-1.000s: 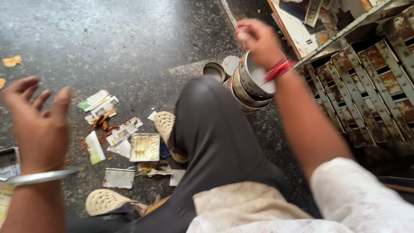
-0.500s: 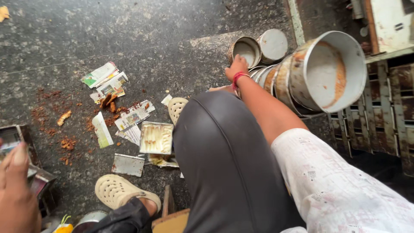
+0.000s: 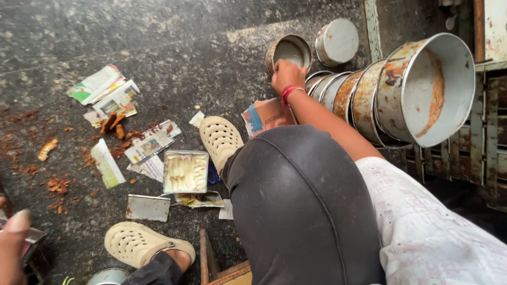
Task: The person scrapes debris from a metal tray and then scrubs the inside of several metal containers using a cloth and a metal scraper. The person handles the containers one at a time, wiping and scraping them before setting them aside.
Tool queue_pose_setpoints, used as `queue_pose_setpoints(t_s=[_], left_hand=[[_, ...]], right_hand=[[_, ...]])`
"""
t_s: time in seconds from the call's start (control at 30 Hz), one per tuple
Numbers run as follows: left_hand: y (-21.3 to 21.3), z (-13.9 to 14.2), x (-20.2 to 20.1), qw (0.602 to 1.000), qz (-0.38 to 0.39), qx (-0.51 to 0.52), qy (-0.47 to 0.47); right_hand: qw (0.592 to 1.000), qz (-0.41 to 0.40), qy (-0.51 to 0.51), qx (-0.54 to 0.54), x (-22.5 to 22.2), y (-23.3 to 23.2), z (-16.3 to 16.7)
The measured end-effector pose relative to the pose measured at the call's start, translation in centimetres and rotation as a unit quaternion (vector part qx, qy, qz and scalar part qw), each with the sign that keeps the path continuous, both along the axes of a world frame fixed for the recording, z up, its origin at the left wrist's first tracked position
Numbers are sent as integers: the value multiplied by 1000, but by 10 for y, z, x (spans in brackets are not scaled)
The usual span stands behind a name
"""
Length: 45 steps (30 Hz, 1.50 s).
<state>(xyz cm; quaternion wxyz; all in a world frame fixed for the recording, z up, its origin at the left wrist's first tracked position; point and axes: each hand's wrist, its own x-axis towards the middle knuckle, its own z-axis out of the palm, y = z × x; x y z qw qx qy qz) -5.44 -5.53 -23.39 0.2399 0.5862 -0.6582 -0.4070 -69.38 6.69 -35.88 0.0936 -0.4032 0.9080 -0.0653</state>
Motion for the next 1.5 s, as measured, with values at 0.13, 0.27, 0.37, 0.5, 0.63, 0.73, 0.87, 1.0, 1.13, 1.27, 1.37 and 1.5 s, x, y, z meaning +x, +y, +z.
queue_pose_setpoints(t_s=[0.13, 0.27, 0.37, 0.5, 0.63, 0.73, 0.87, 1.0, 1.13, 1.27, 1.37, 1.5], left_hand=[[4, 28, -14, 995, -63, -54, -62], [7, 54, -38, 995, -49, -42, -81], [8, 76, -60, 997, -45, -47, -52], [1, 103, -85, 995, -67, -63, -48], [5, 136, -90, 986, -87, -59, -133], [11, 160, -99, 985, -84, -98, -112], [9, 202, -123, 997, -76, -12, 19], [17, 259, -137, 969, -68, 52, 230], [50, 308, -129, 856, -74, -4, 512], [68, 321, -102, 823, 38, -164, 543], [50, 311, -67, 856, 98, -237, 448], [32, 285, -32, 893, 109, -348, 264]], right_hand=[[1000, 4, -22, -22, 2, -11, 8], [854, -76, -380, -348, -4, -27, 24], [634, -205, -636, -391, -1, -23, 28], [474, -239, -769, -355, 18, -6, 19], [496, -260, -749, -354, 31, -7, 20], [669, -106, -648, -348, 23, -33, 63], [805, 130, -412, -405, 32, -67, 218], [830, 447, -2, -334, 107, -53, 420], [718, 593, 137, -338, 217, -25, 525], [642, 649, 157, -378, 301, -23, 508], [673, 581, 41, -456, 337, -38, 464], [724, 597, -71, -338, 353, -71, 412]])
